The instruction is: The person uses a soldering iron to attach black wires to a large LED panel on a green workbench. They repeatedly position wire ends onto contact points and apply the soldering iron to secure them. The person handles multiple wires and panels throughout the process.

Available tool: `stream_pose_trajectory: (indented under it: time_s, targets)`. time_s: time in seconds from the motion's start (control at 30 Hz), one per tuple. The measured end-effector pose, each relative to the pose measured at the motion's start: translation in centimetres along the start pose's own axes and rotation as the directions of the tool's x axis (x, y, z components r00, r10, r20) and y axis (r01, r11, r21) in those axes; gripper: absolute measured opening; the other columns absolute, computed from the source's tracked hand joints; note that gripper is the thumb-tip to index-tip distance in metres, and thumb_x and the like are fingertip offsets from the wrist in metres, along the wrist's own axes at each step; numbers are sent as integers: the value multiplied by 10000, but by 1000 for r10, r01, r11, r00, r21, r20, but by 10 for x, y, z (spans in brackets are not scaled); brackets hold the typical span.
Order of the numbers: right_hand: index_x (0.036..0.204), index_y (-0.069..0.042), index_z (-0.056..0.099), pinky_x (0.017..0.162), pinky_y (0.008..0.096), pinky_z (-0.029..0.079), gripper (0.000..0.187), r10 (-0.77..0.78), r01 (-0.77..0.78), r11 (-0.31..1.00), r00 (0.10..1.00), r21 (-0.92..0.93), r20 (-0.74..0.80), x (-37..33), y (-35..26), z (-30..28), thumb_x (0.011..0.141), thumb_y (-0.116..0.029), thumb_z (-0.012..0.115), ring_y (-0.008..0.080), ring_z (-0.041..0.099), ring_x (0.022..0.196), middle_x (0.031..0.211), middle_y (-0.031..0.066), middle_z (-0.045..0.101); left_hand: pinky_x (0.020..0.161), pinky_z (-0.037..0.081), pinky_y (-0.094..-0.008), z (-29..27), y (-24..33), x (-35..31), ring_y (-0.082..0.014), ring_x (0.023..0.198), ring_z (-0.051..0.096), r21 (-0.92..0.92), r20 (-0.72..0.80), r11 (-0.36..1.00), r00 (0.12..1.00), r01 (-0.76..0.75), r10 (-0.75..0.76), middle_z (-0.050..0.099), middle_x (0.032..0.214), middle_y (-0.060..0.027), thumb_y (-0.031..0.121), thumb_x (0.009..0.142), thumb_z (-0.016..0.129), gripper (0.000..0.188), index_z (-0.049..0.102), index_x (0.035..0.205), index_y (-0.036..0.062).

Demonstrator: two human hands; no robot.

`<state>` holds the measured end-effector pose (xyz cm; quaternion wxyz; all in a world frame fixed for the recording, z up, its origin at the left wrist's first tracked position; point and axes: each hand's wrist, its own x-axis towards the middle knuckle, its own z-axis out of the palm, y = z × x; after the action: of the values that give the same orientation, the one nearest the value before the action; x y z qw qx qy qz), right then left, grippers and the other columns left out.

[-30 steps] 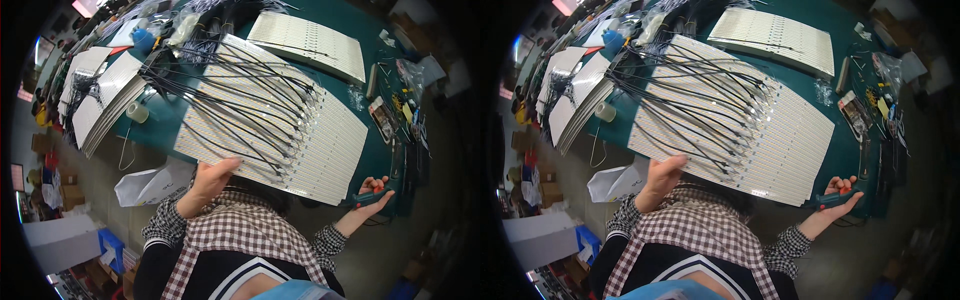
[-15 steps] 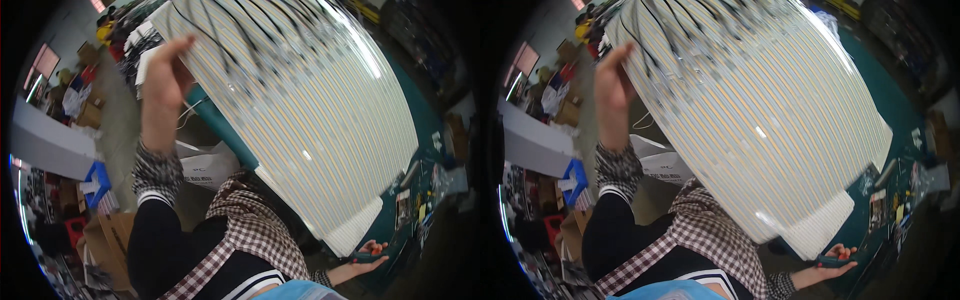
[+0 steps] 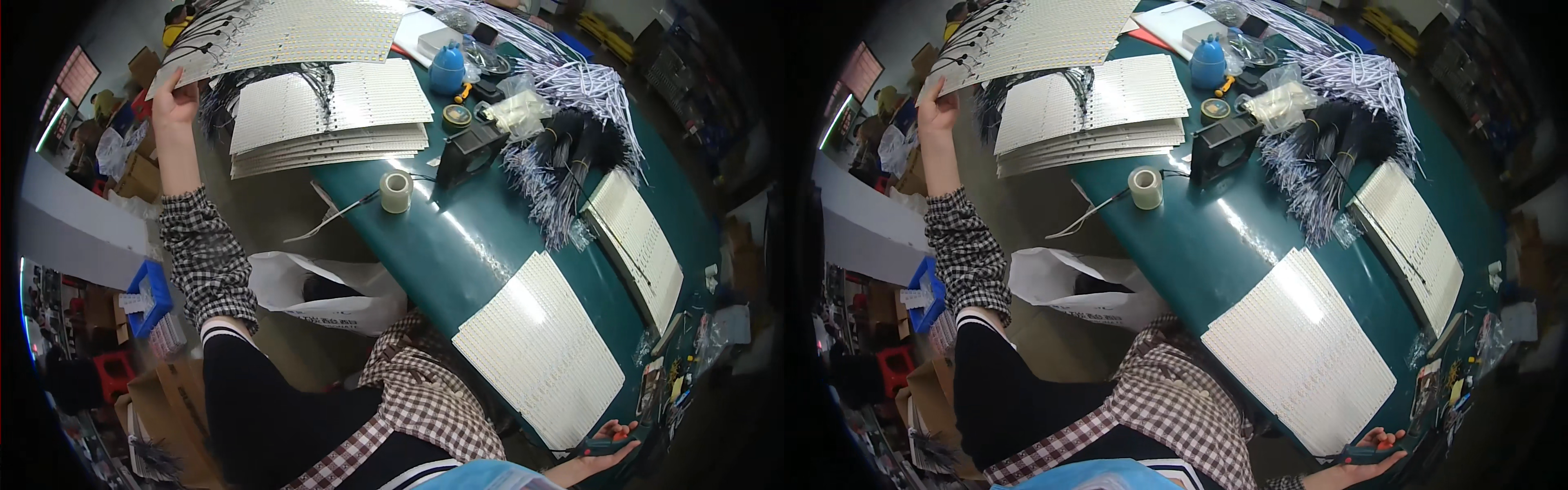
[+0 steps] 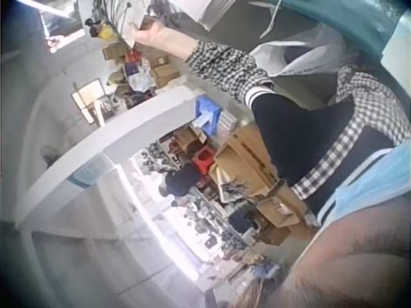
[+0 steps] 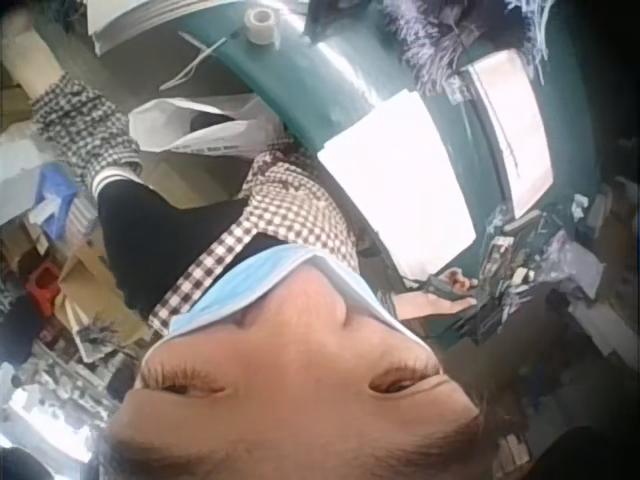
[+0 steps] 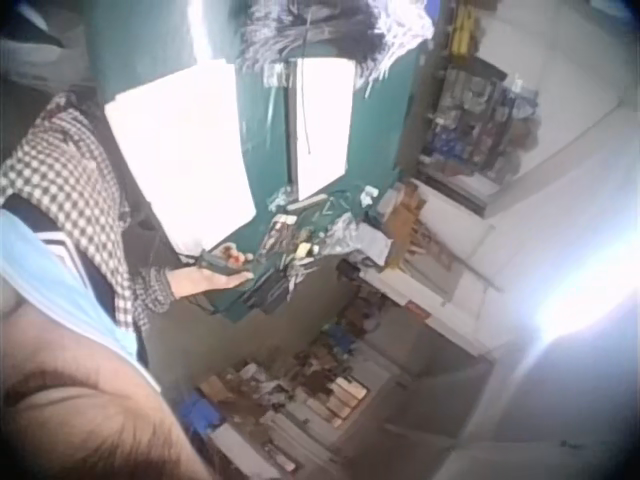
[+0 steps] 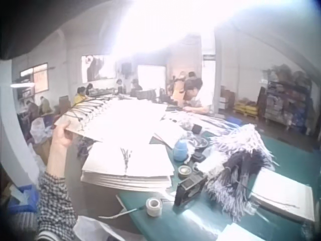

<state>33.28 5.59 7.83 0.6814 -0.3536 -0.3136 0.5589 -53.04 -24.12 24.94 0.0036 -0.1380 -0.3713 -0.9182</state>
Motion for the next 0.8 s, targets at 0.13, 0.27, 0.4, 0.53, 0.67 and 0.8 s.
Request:
stream_pose_trajectory:
  time_s: [0.13,0.27,0.4,0.53,0.67,0.8]
  targets:
    - [1171,20,522,854,285,498,436,32,-32,999,999,2,32,0,-2,13,928,-336,590,140,615,758,814,48,621,683,601,-337,-23,-1,0,-266,872,674,-16,21,999,999,32,-32,663,981,-117,-86,813,616,225,583,1011,14]
    - [1168,20,525,851,287,501,430,60,-60,998,997,12,43,1,1,7,930,-332,587,139,619,758,810,49,630,649,593,-315,-13,-8,-13,-237,823,678,18,3,999,1000,31,-31,671,931,-101,-84,793,642,205,596,966,16]
    - [1170,22,524,853,292,502,433,56,-57,998,998,22,41,-4,3,-3,932,-334,582,143,625,761,812,50,636,614,579,-291,7,-16,-21,-213,792,679,7,-11,999,999,38,-38,675,907,-91,-75,776,671,206,603,940,29]
    - [1175,25,523,864,299,502,438,68,-77,993,993,93,97,-8,4,-19,934,-337,579,150,630,768,830,56,642,610,575,-291,30,-21,-20,-211,795,678,3,60,997,995,81,-81,675,918,-89,-72,770,679,210,604,933,37]
    - [1172,24,528,863,305,509,434,67,-85,985,990,147,122,-9,7,-29,934,-336,578,155,636,764,851,65,649,628,573,-293,61,-25,-21,-213,819,676,3,122,997,989,80,-80,674,936,-90,-77,769,675,232,609,956,43]
    - [1160,23,540,848,305,520,425,66,-81,976,995,204,80,-10,13,-34,933,-334,581,160,639,739,849,64,653,685,569,-301,111,-36,-28,-231,854,675,-80,196,991,976,111,-93,677,965,-94,-90,776,659,268,612,1009,32]
